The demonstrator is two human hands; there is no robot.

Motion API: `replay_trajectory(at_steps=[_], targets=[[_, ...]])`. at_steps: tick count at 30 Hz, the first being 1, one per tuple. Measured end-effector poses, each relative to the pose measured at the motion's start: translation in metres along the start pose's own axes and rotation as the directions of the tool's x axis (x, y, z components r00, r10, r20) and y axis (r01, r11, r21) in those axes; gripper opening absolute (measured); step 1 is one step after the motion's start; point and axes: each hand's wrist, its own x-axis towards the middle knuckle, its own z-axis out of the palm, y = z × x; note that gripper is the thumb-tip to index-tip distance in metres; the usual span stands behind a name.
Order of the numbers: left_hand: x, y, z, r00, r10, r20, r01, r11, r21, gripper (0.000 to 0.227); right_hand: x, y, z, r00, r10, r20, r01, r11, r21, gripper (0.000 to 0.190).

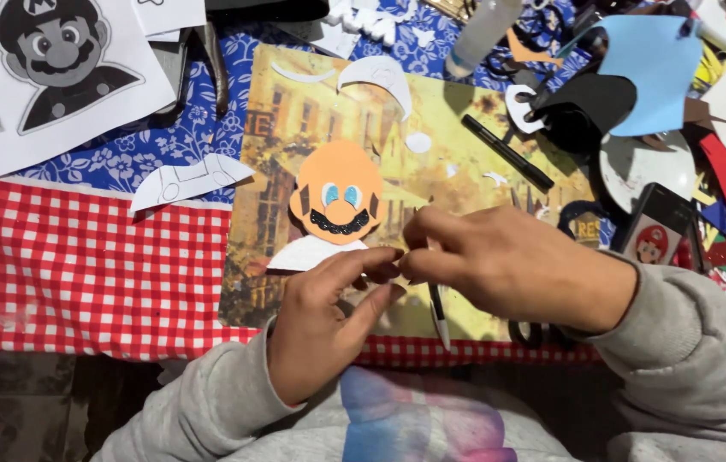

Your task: Cutting and assembling a Mario character from foam and paper sheets.

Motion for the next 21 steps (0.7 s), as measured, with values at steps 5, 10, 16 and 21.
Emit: replay_trajectory(at_steps=[5, 10, 16, 21], targets=[[-0.008, -0.004, 0.019, 0.979, -0.187, 0.081, 0.2, 0.958, -0.208, 0.019, -0.015, -0.021, -0.007, 0.997, -0.071, 0.004, 0.071, 0.997, -0.008, 0.021], [-0.007, -0.012, 0.03, 0.936, -0.23, 0.266, 0.334, 0.817, -0.47, 0.02, -0.038, -0.026, -0.002, 0.999, -0.05, 0.02, 0.05, 0.999, -0.017, 0.02], [-0.004, -0.024, 0.045, 0.841, -0.307, 0.445, 0.523, 0.668, -0.529, 0.023, -0.069, -0.026, 0.012, 0.993, -0.104, -0.063, 0.097, 0.989, -0.108, 0.022], [-0.005, -0.038, 0.06, 0.729, -0.304, 0.613, 0.677, 0.447, -0.584, 0.026, -0.093, -0.029, 0.024, 0.988, -0.116, -0.102, 0.09, 0.968, -0.233, 0.023]])
